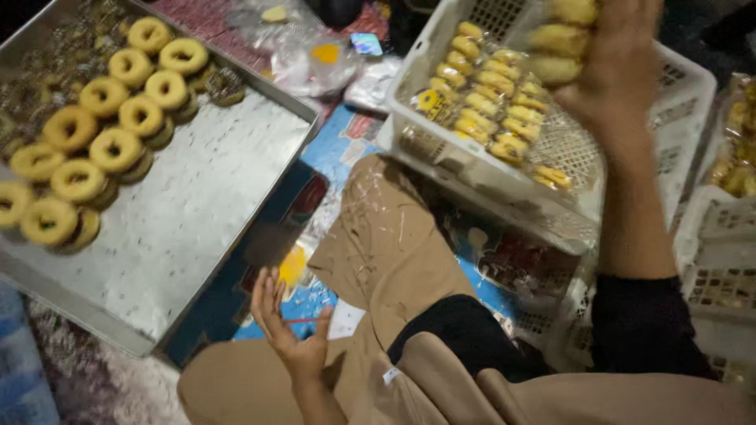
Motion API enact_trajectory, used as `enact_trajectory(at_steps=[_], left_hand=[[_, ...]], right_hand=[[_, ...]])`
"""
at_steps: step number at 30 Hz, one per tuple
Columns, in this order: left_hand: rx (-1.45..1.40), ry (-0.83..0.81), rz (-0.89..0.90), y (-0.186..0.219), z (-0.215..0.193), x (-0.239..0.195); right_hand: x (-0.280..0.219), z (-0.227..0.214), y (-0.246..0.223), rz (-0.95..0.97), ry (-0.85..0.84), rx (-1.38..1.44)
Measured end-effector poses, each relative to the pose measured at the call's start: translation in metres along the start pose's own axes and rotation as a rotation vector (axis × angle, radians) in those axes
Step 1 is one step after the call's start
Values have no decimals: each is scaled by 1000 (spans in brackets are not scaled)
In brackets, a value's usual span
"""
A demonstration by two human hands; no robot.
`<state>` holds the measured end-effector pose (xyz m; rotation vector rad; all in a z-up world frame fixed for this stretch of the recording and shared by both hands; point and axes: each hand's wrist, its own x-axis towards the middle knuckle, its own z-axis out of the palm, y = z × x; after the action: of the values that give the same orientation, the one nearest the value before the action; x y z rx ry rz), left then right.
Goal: The person sits on the floor and packages doughnuts from a metal tray into small clear plastic bags. They pick up doughnuts, place them into bags, and then place the filled bags into a white plastic crate.
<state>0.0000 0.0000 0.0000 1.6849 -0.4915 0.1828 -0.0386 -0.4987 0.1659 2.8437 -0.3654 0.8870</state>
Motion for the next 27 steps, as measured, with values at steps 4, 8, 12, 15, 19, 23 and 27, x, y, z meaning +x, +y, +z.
enact_trajectory(at_steps=[4,8,12,15,19,23,27], left_hand=[[204,-66,-203,-63,-17,-25],[213,-43,-241,-114,-41,-53],[270,-61,-309,-144,-55,-62],[274,-26,-338,-148,-53,-63],[111,50,-404,-126,-34,-71],[99,30,-464,-109,-23,-65],[271,3,-495,-86,-37,-64]], right_hand=[[-87,51,135,269,-503,-618],[-162,124,147,462,-810,-410],[-185,153,140,469,-873,-217],[-201,157,149,539,-909,9],[-213,178,155,566,-907,220],[-187,157,134,540,-1132,272],[-81,91,56,612,-649,141]])
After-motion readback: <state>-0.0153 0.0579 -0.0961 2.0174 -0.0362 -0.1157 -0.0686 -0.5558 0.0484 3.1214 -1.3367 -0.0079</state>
